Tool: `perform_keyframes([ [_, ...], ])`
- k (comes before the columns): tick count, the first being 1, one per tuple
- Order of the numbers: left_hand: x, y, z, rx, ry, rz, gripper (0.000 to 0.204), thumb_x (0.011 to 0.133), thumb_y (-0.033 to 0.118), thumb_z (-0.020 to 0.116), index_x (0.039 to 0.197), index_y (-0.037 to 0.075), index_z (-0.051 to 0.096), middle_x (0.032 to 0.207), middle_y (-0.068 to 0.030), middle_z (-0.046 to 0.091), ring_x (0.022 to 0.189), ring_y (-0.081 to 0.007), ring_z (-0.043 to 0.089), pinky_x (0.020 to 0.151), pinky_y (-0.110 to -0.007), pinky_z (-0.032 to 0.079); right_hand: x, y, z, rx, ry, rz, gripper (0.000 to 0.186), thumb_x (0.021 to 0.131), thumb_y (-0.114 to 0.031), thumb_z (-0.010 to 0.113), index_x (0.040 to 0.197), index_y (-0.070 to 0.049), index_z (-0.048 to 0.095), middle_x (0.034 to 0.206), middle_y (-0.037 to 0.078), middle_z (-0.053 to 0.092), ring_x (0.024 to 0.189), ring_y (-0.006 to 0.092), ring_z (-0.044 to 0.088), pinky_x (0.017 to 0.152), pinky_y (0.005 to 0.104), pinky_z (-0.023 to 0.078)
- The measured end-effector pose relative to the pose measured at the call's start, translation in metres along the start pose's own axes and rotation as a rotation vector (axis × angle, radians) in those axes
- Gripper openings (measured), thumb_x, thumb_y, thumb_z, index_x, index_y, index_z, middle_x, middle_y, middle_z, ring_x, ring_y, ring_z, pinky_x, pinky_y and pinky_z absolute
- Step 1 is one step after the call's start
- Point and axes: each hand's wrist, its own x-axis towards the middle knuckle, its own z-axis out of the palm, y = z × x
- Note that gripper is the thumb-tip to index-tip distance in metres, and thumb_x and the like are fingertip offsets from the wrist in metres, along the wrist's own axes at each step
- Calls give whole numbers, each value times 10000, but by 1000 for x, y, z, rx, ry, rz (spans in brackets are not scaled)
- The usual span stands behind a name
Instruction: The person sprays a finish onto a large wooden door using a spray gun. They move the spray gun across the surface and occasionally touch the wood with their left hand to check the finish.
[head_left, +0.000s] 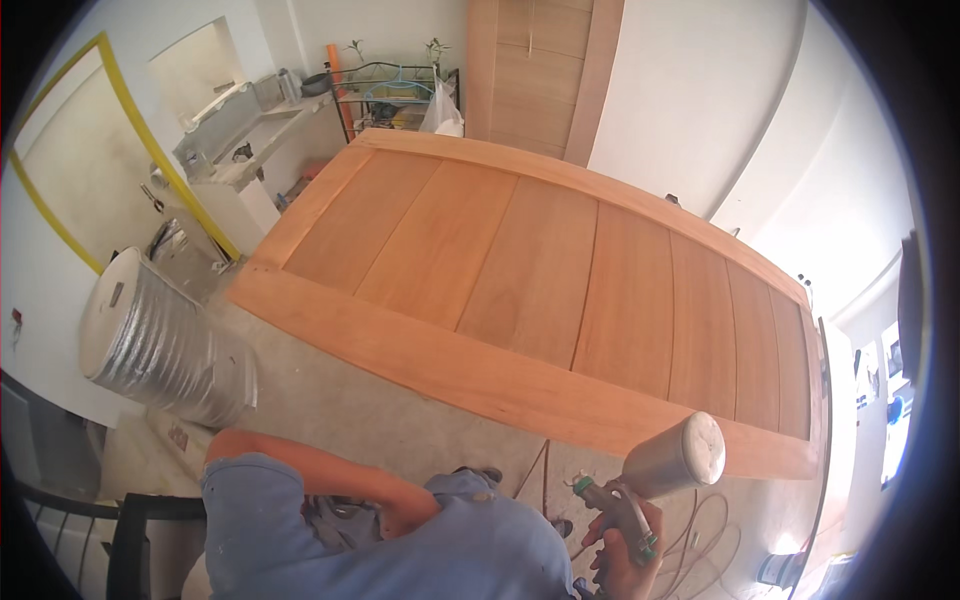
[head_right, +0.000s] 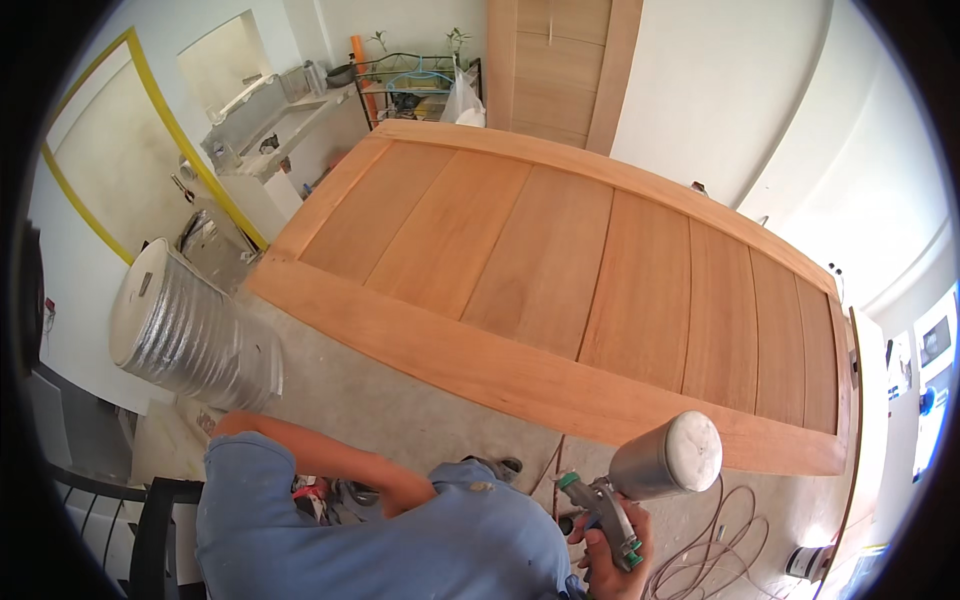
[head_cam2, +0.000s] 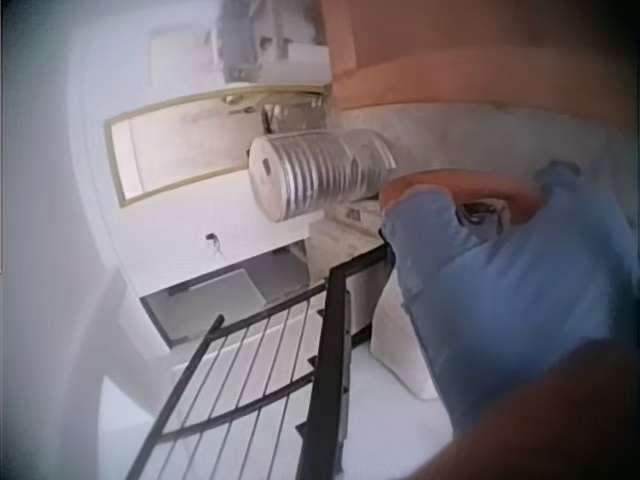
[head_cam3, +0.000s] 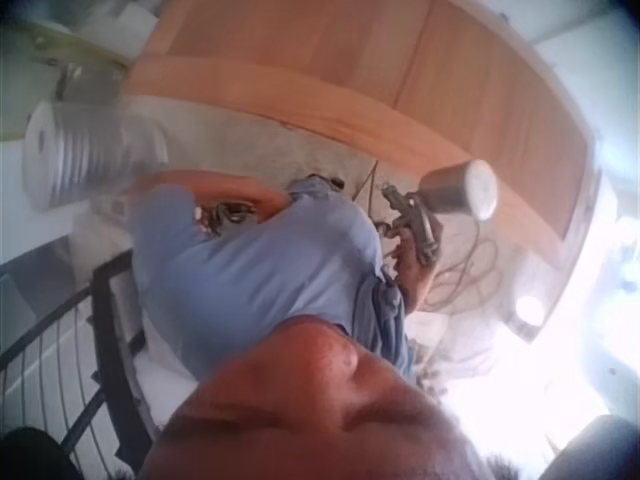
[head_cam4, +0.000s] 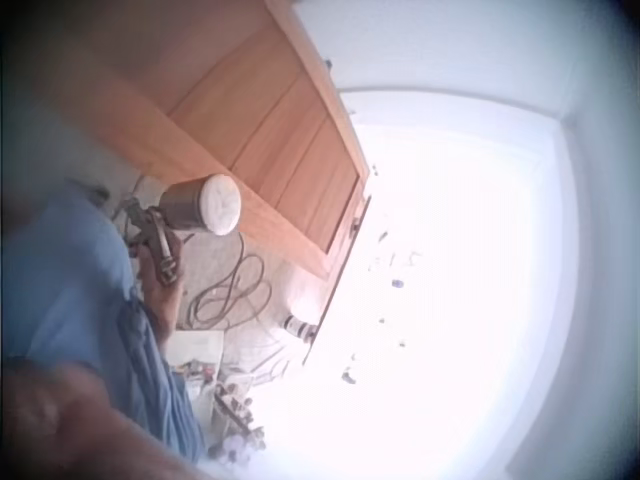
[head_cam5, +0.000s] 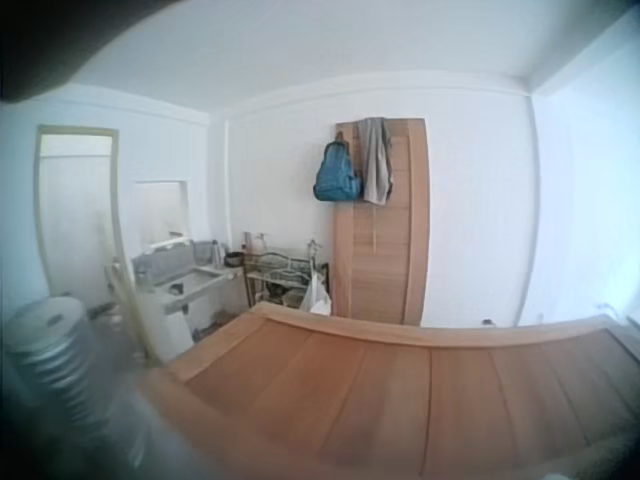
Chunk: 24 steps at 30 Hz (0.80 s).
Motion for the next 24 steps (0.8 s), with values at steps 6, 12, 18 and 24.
perform_keyframes([
  [6, 3, -13, 11, -148, -64, -105, 660, 796, 309, 851, 1351, 6, 659, 1388, -253, 675, 1292, -435, 626, 1057, -476, 522, 3, 7, -3, 34, -104, -54, 519, 1030, -234, 711, 1481, -24, 564, 1109, 65, 744, 838, 95, 678, 580, 199, 474],
  [12, 5, -24, 21, -168, -83, -123, 644, 794, 297, 849, 1337, -2, 673, 1383, -255, 675, 1279, -432, 636, 1056, -472, 527, 10, 15, 4, -55, 149, -88, 528, 1039, -236, 711, 1503, -40, 554, 1058, 37, 737, 693, 56, 607, 548, 190, 457],
  [18, -2, -7, 6, -91, 15, 7, 673, 760, 312, 873, 1331, 17, 675, 1366, -244, 684, 1268, -437, 638, 1051, -478, 531, 24, 30, -1, -150, 335, -281, 553, 1039, -286, 704, 1518, -59, 549, 1033, 51, 716, 762, 95, 671, 516, 193, 447],
  [24, -1, -18, 16, -110, -26, -25, 679, 729, 327, 894, 1304, 33, 687, 1337, -233, 702, 1244, -430, 654, 1038, -484, 538, 22, 33, -3, -151, 372, -248, 506, 1050, -191, 690, 1509, -40, 540, 1025, 76, 713, 810, 111, 674, 562, 204, 461],
])
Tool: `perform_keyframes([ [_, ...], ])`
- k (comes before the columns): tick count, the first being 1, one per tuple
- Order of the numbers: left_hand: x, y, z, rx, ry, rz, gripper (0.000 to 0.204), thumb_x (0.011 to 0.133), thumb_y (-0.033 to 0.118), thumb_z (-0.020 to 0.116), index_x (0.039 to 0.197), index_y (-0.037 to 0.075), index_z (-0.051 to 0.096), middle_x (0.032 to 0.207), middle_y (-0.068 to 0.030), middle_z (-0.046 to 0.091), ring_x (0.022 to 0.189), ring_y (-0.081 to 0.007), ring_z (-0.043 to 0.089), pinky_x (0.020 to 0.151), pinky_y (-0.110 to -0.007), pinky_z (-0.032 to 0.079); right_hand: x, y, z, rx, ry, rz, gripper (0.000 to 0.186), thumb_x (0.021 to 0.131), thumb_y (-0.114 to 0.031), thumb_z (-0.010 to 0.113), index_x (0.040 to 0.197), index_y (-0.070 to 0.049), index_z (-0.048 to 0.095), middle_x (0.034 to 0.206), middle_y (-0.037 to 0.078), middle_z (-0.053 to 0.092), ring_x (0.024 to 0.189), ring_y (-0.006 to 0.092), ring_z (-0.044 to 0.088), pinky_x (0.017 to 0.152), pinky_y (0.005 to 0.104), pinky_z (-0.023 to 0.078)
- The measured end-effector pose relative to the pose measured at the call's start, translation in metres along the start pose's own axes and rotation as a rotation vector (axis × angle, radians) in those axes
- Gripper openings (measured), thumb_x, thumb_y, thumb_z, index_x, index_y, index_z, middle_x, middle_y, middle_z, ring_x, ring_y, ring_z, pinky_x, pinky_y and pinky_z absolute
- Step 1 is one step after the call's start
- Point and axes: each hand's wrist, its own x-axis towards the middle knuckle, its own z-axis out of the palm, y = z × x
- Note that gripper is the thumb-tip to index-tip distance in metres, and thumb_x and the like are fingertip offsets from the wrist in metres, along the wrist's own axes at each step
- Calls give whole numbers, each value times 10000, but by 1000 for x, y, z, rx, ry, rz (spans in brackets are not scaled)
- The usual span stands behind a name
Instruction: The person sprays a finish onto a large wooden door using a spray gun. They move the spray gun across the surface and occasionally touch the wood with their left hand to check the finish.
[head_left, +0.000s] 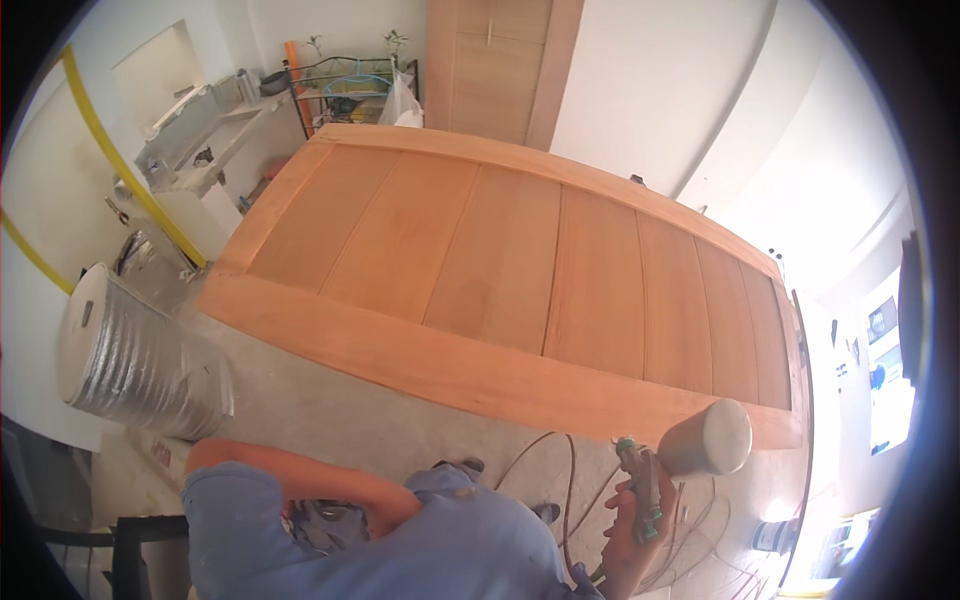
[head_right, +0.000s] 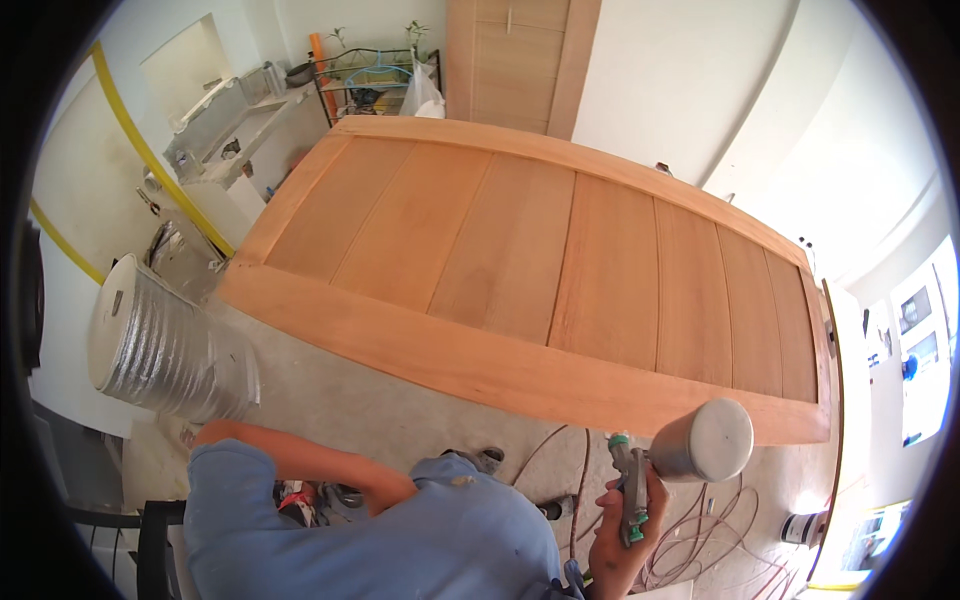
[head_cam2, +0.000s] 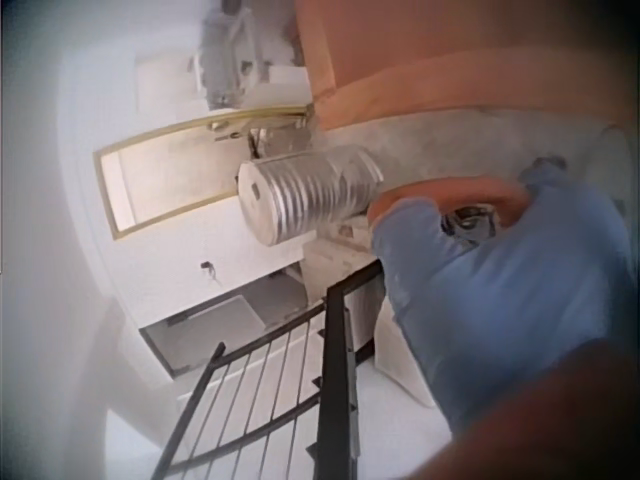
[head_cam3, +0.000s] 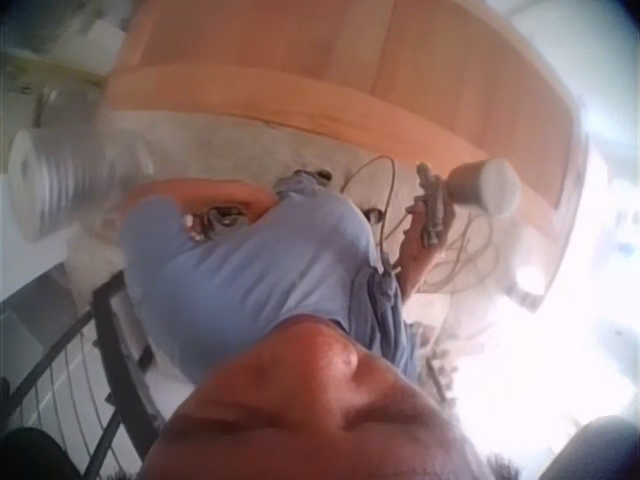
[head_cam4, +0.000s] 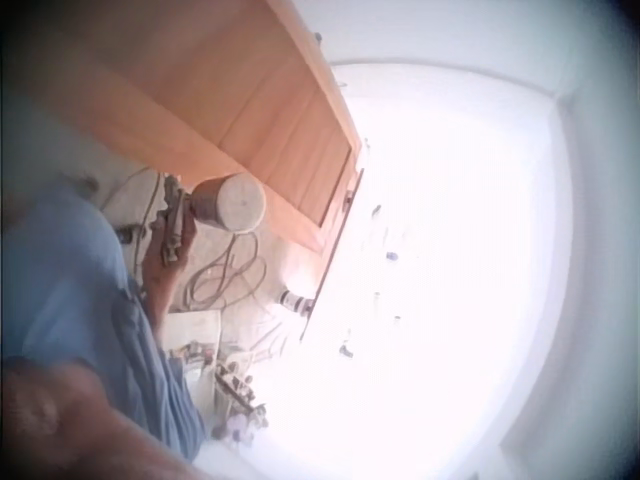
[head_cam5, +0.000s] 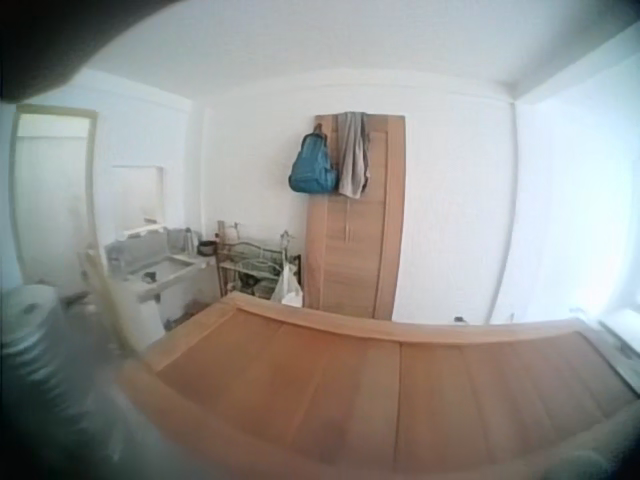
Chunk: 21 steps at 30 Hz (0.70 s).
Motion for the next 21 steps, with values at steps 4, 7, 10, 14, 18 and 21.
perform_keyframes([
  [4, -5, 15, -15, 116, 6, 79, 621, 779, 322, 867, 1299, 33, 689, 1316, -237, 711, 1226, -435, 662, 1035, -481, 540, -6, -12, -5, 77, -127, 132, 474, 1040, -95, 689, 1482, -4, 545, 1027, 95, 731, 840, 120, 684, 592, 215, 486],
  [7, -8, 20, -19, 144, -1, 41, 584, 836, 341, 828, 1312, 32, 688, 1311, -246, 712, 1216, -443, 666, 1024, -490, 543, -9, -20, -3, 117, -233, 221, 457, 1021, -54, 704, 1451, 9, 564, 1013, 94, 746, 852, 122, 696, 662, 228, 513],
  [10, -3, 14, -11, 133, -143, -216, 782, 683, 390, 893, 1362, 75, 667, 1321, -220, 713, 1238, -437, 666, 1027, -488, 545, -12, -19, -4, 177, -337, 315, 438, 1002, -15, 726, 1418, 15, 593, 1036, 102, 757, 891, 127, 695, 834, 274, 552],
  [14, -6, 16, -15, 140, -155, -228, 749, 699, 399, 891, 1341, 73, 683, 1312, -222, 720, 1231, -445, 669, 1035, -497, 538, -15, -7, -8, 151, -483, 208, 439, 1021, -57, 741, 1429, 6, 592, 1039, 99, 761, 938, 146, 703, 915, 326, 562],
  [18, -10, 10, -11, 178, -179, -249, 737, 722, 411, 896, 1341, 66, 692, 1315, -234, 721, 1233, -452, 670, 1043, -505, 531, -16, -3, -10, 139, -443, 210, 443, 1031, -79, 739, 1437, 9, 583, 1057, 103, 768, 945, 144, 702, 915, 324, 561],
  [21, -11, 29, -27, 163, -219, -283, 712, 752, 415, 884, 1343, 62, 697, 1332, -241, 716, 1239, -456, 668, 1050, -510, 526, -16, 0, -12, 101, -350, 220, 445, 1037, -84, 730, 1445, 7, 576, 1065, 107, 772, 948, 139, 699, 912, 317, 559],
])
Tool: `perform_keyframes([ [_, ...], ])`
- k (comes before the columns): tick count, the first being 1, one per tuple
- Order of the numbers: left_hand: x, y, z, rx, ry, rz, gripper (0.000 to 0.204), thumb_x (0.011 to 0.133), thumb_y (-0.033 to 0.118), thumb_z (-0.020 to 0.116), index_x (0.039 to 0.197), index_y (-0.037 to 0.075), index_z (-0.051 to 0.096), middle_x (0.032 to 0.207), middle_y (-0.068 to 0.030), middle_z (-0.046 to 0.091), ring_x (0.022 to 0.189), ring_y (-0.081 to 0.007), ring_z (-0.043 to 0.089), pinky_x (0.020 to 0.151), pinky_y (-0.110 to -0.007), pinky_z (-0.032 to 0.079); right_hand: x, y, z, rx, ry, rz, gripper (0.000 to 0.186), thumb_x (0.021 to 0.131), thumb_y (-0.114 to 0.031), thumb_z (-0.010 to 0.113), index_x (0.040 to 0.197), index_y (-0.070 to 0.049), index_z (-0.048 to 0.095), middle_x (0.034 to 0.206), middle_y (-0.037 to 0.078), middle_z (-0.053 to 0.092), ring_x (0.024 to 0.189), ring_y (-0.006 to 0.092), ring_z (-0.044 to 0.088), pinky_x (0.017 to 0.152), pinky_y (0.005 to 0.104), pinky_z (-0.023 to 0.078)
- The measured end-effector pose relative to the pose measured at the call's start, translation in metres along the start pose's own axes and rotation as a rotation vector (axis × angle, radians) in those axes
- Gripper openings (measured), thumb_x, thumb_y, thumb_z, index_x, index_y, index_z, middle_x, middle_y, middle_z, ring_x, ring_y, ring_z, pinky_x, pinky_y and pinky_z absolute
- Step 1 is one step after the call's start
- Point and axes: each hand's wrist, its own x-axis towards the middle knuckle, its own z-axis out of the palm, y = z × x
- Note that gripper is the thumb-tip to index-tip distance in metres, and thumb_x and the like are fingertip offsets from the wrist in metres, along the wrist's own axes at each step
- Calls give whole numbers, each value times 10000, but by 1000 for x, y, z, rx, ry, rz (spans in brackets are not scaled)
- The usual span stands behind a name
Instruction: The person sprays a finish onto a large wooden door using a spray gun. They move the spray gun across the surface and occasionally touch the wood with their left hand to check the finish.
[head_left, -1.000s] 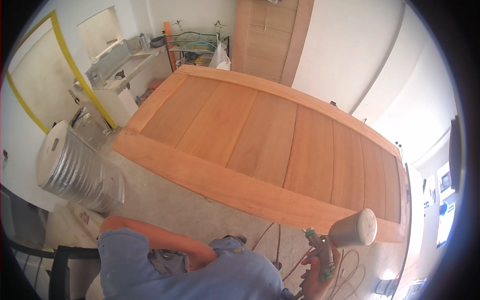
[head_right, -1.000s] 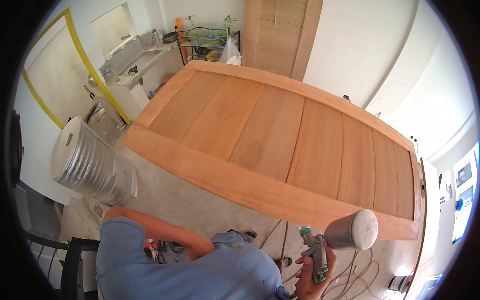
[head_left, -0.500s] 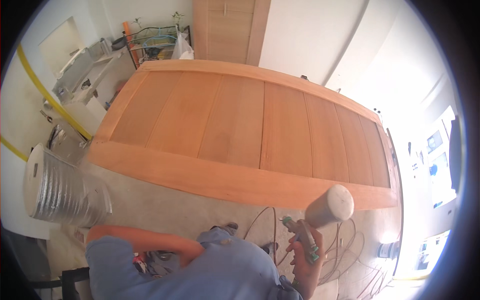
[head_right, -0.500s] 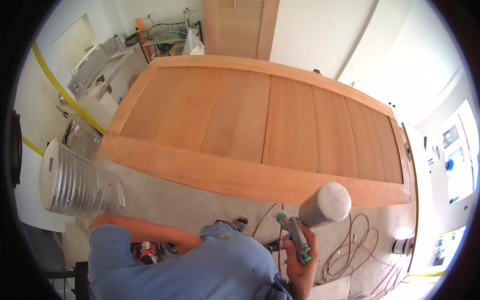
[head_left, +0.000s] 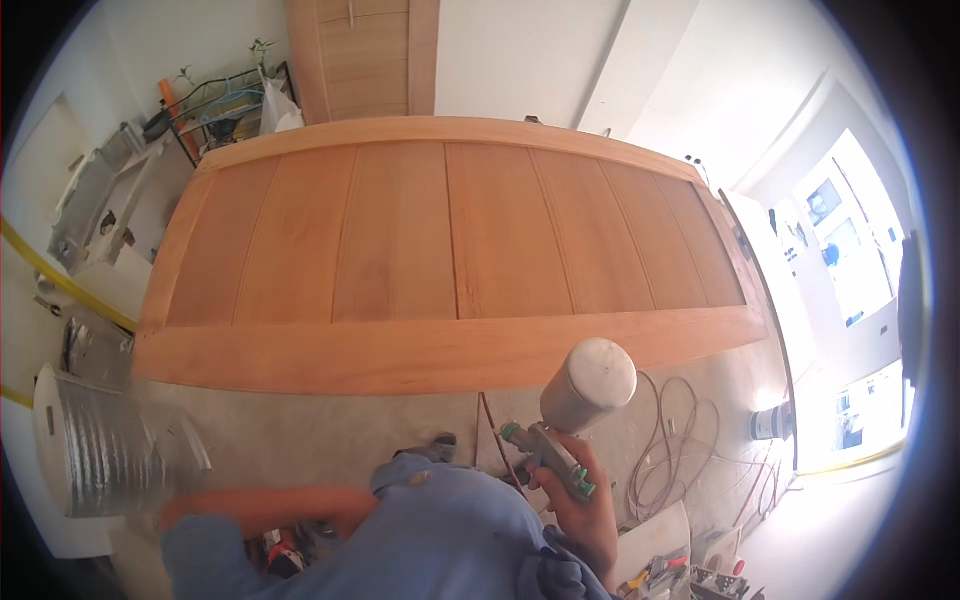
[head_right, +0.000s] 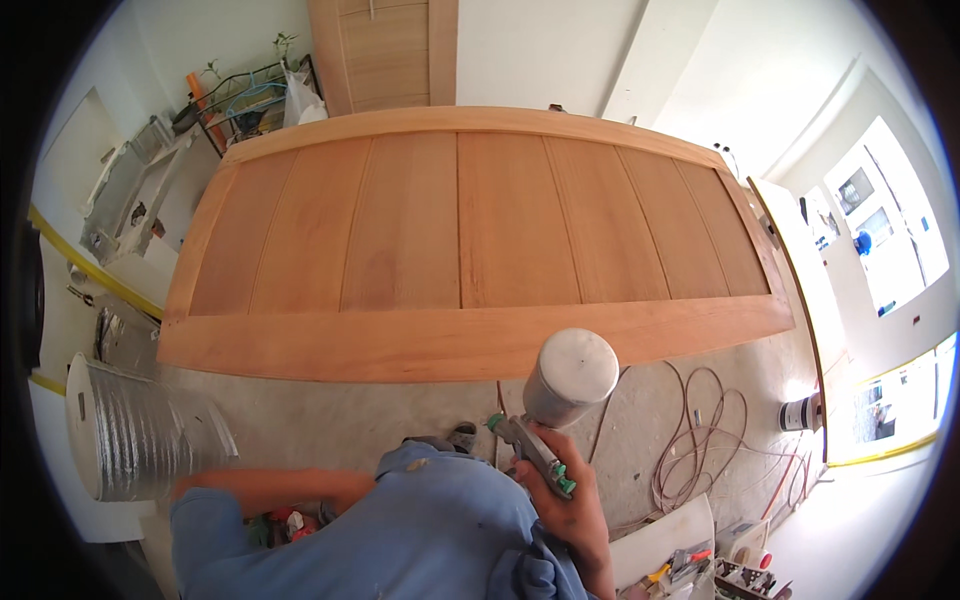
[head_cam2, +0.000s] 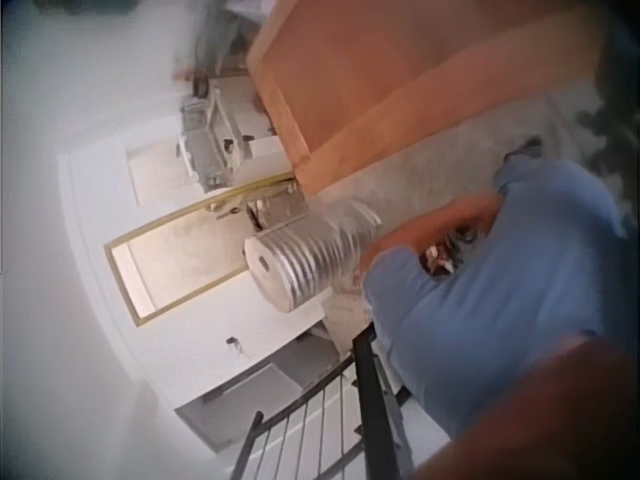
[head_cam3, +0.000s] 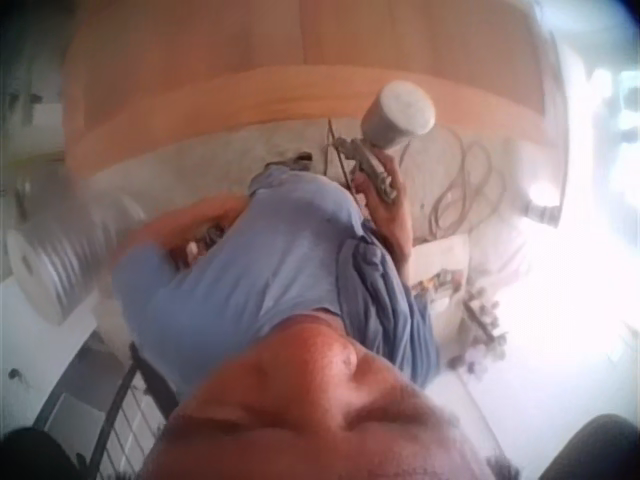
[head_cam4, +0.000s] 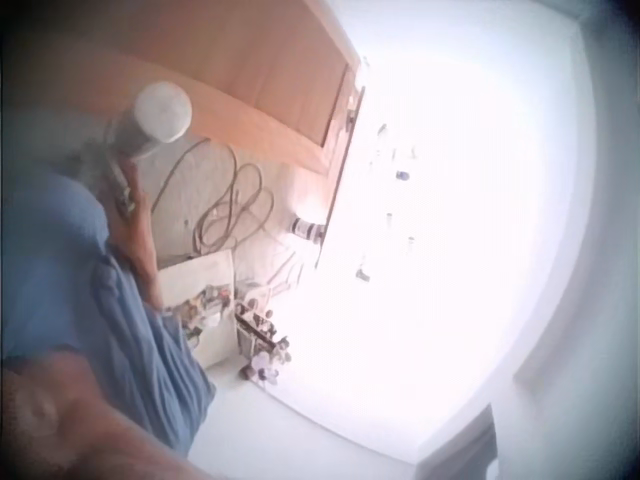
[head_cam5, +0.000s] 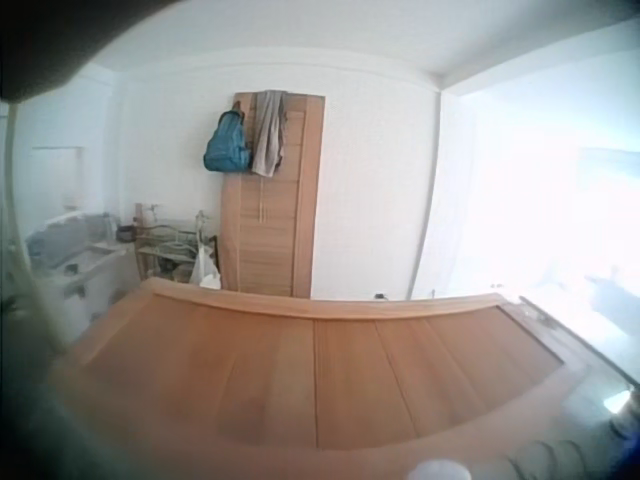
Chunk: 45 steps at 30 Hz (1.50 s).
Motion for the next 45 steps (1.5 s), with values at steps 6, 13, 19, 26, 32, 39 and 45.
perform_keyframes([
  [6, 3, -21, 11, 0, 1, 74, 622, 796, 415, 839, 1293, 58, 734, 1318, -240, 728, 1227, -464, 675, 1054, -516, 522, 4, 8, -10, -8, 176, -12, 442, 1046, -77, 705, 1462, -12, 573, 1077, 100, 761, 934, 132, 689, 875, 303, 556],
  [13, -3, -19, 3, -85, -67, -147, 645, 995, 403, 682, 1513, 29, 588, 1542, -246, 598, 1411, -390, 584, 1169, -485, 439, 0, 28, -32, 39, 432, -30, 459, 1041, -46, 699, 1478, -16, 563, 1060, 82, 730, 889, 122, 664, 806, 285, 554],
  [19, -7, -23, -1, -186, -31, -153, 707, 1012, 398, 675, 1572, 3, 506, 1625, -250, 503, 1502, -376, 486, 1234, -474, 374, 3, 37, -49, -21, 709, -87, 461, 1052, -45, 690, 1489, -10, 545, 1079, 83, 713, 849, 110, 646, 768, 278, 549],
  [26, -14, -13, -14, -268, 14, -94, 772, 1020, 393, 677, 1618, -28, 429, 1695, -256, 408, 1578, -361, 390, 1290, -465, 312, 5, 47, -58, -14, 941, -223, 472, 1065, -58, 680, 1508, -16, 523, 1086, 79, 701, 857, 97, 634, 773, 262, 541],
  [32, -2, -48, 14, -181, -19, -84, 793, 1016, 388, 684, 1623, -42, 409, 1713, -271, 371, 1599, -364, 353, 1309, -462, 287, 2, 32, -49, 61, 780, -118, 483, 1065, -58, 673, 1519, -18, 514, 1048, 67, 715, 839, 88, 650, 642, 228, 518],
  [39, -3, -37, 8, -118, -36, -60, 762, 1010, 387, 689, 1607, -20, 449, 1670, -265, 445, 1558, -378, 424, 1286, -468, 323, 5, 21, -31, 111, 457, -66, 488, 1054, -50, 683, 1515, -22, 523, 1063, 90, 742, 905, 108, 696, 690, 245, 551],
  [45, -1, -31, 4, -213, -68, -204, 745, 1016, 398, 679, 1603, -6, 464, 1646, -259, 484, 1526, -387, 469, 1279, -473, 328, 6, 8, -21, 121, 118, -89, 468, 1057, -61, 699, 1499, -32, 551, 1096, 76, 744, 990, 122, 680, 909, 300, 551],
])
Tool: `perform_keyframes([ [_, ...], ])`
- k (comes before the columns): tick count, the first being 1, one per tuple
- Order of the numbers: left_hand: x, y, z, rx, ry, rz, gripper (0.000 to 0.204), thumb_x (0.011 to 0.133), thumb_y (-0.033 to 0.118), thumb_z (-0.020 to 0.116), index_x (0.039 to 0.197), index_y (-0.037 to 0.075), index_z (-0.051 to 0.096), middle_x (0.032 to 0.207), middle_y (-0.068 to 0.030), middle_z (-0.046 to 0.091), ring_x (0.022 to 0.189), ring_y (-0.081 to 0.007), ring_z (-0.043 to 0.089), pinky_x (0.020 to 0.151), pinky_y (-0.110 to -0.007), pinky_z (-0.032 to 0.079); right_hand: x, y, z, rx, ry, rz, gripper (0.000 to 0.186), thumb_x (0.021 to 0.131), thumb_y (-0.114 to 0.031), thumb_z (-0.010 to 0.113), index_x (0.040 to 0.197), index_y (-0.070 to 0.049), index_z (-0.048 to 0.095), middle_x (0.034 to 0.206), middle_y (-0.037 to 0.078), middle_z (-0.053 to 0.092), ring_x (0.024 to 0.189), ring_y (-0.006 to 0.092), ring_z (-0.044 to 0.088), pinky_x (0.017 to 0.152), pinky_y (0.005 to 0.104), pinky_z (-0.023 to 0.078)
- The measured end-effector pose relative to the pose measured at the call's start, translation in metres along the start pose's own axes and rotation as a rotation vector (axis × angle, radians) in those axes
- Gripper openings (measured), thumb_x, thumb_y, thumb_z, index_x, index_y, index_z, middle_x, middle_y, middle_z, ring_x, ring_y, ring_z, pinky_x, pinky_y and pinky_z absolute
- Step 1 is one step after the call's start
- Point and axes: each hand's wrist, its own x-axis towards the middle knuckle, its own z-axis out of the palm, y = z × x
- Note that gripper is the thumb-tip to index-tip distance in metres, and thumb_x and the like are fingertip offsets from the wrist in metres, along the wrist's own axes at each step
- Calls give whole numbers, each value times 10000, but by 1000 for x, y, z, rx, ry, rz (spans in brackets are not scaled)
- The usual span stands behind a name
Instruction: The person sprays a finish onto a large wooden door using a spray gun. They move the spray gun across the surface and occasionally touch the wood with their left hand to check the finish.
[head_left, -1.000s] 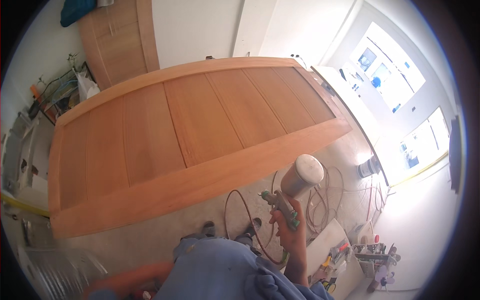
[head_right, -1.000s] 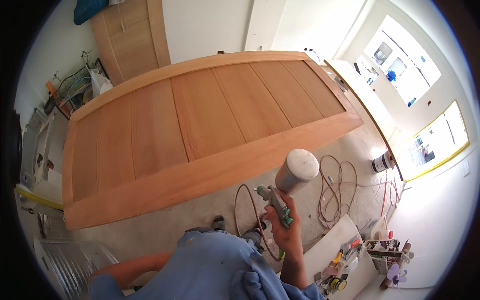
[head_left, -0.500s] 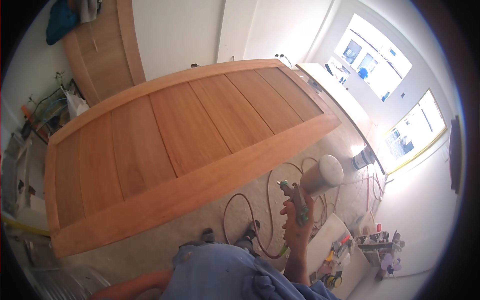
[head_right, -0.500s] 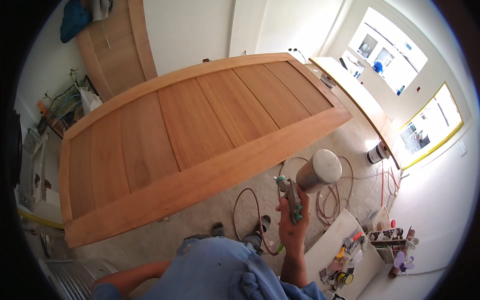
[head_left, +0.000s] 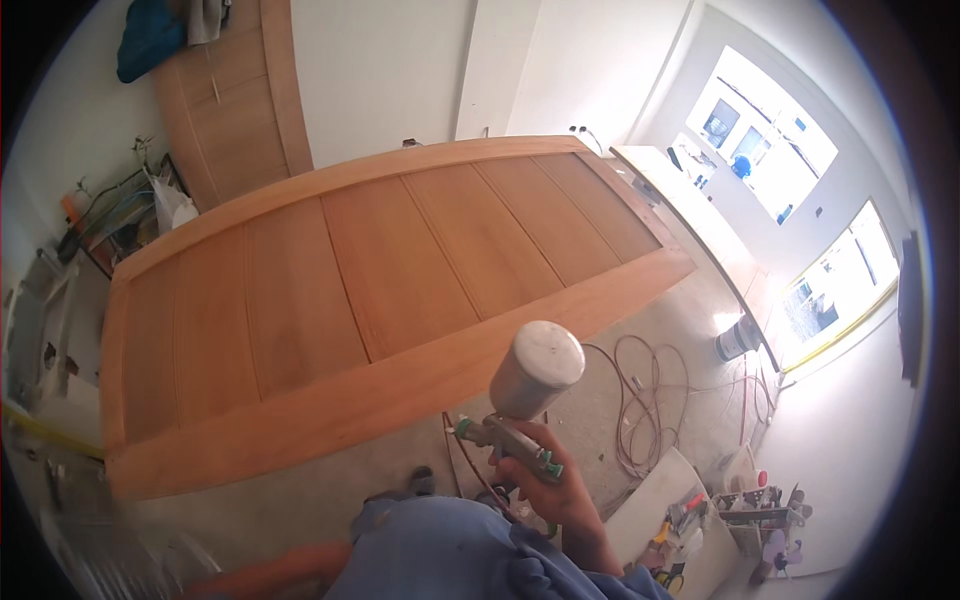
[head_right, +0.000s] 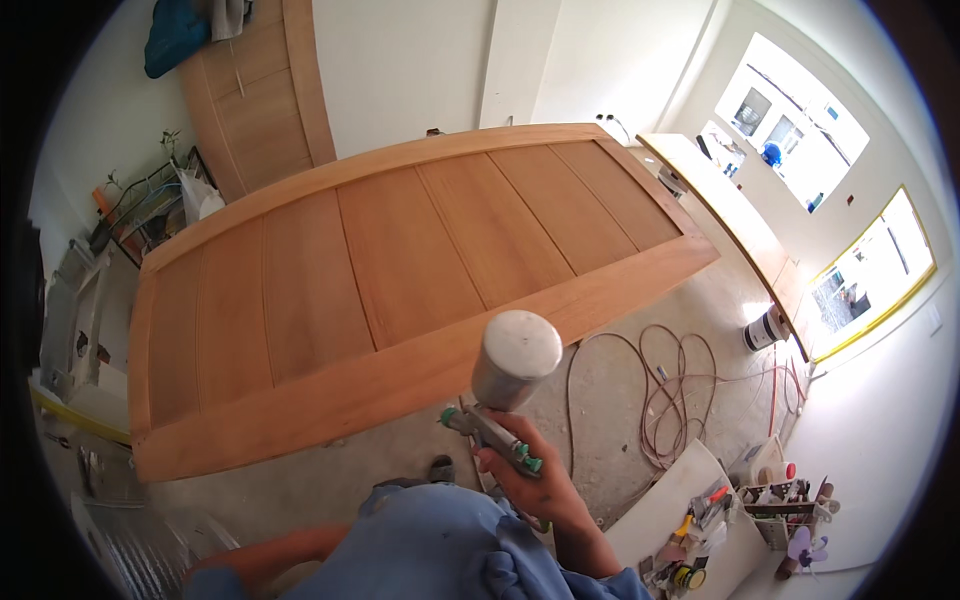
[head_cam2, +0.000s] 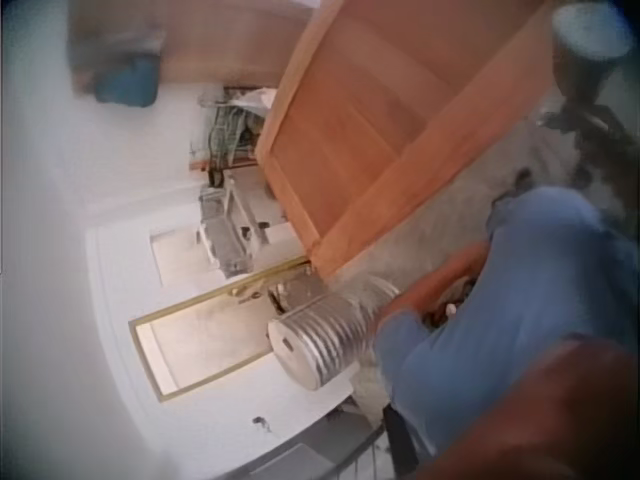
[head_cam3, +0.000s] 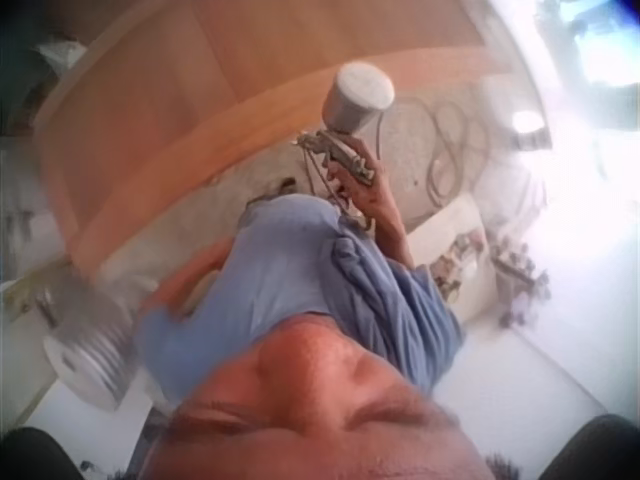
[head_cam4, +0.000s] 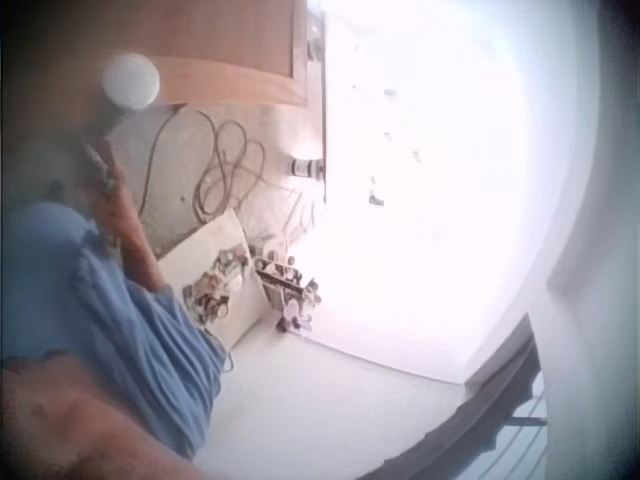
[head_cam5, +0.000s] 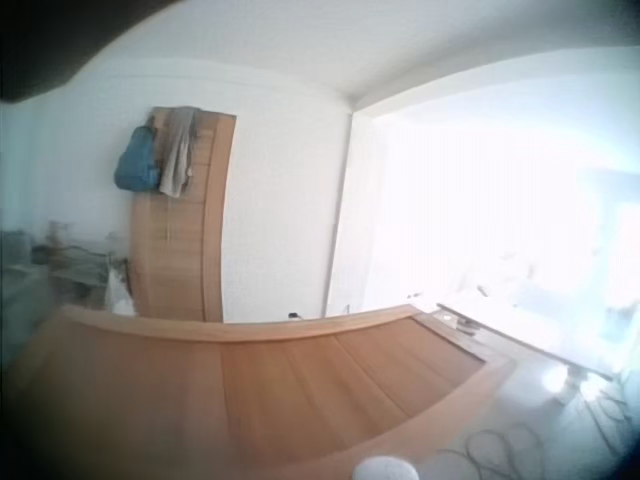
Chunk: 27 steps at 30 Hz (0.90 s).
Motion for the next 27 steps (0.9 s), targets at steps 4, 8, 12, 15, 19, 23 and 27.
perform_keyframes([
  [4, 1, -9, 1, -16, 26, 37, 752, 1012, 400, 683, 1605, -4, 460, 1647, -259, 481, 1525, -388, 468, 1276, -474, 332, -1, -4, -3, 29, -90, 34, 476, 1067, -110, 691, 1516, -72, 540, 1109, 58, 737, 961, 102, 698, 750, 252, 527],
  [8, 6, -14, 0, -20, 36, 66, 759, 1008, 401, 688, 1608, -1, 456, 1647, -259, 479, 1525, -388, 468, 1272, -474, 335, 2, -6, -7, 35, 11, 35, 462, 1068, -71, 686, 1505, -39, 542, 1062, 73, 735, 943, 116, 681, 871, 287, 547],
  [12, 8, -18, 1, -24, 46, 83, 767, 1003, 403, 693, 1610, 2, 452, 1648, -259, 476, 1524, -388, 467, 1269, -475, 338, 6, 5, -18, -36, 221, -15, 458, 1066, -53, 667, 1504, -35, 531, 1048, 68, 734, 885, 117, 683, 799, 276, 548],
  [15, 7, -20, 3, -28, 56, 93, 772, 1000, 404, 696, 1612, 3, 448, 1648, -258, 475, 1524, -389, 466, 1266, -475, 341, 7, -1, -25, -33, 385, 3, 455, 1065, -57, 670, 1498, -31, 532, 1051, 70, 734, 885, 109, 682, 762, 265, 540],
  [19, 6, -21, 3, -25, 61, 113, 780, 996, 406, 701, 1615, 6, 444, 1649, -258, 472, 1524, -389, 465, 1263, -476, 344, 9, 17, -34, -125, 641, -153, 455, 1067, -59, 667, 1499, -26, 528, 1050, 56, 715, 831, 88, 638, 726, 246, 525],
  [23, 5, -24, 2, -29, 72, 125, 787, 992, 407, 706, 1617, 9, 440, 1649, -258, 470, 1523, -389, 464, 1260, -477, 348, 10, 29, -42, -187, 865, -271, 447, 1069, -55, 663, 1498, -21, 541, 1115, 79, 702, 818, 95, 615, 735, 249, 524],
  [27, 4, -28, 0, -36, 89, 129, 795, 988, 409, 710, 1620, 11, 436, 1650, -258, 467, 1523, -390, 463, 1256, -477, 351, 8, 25, -55, -342, 979, -329, 437, 1084, -89, 653, 1502, -17, 546, 1107, 81, 689, 825, 101, 613, 744, 269, 535],
])
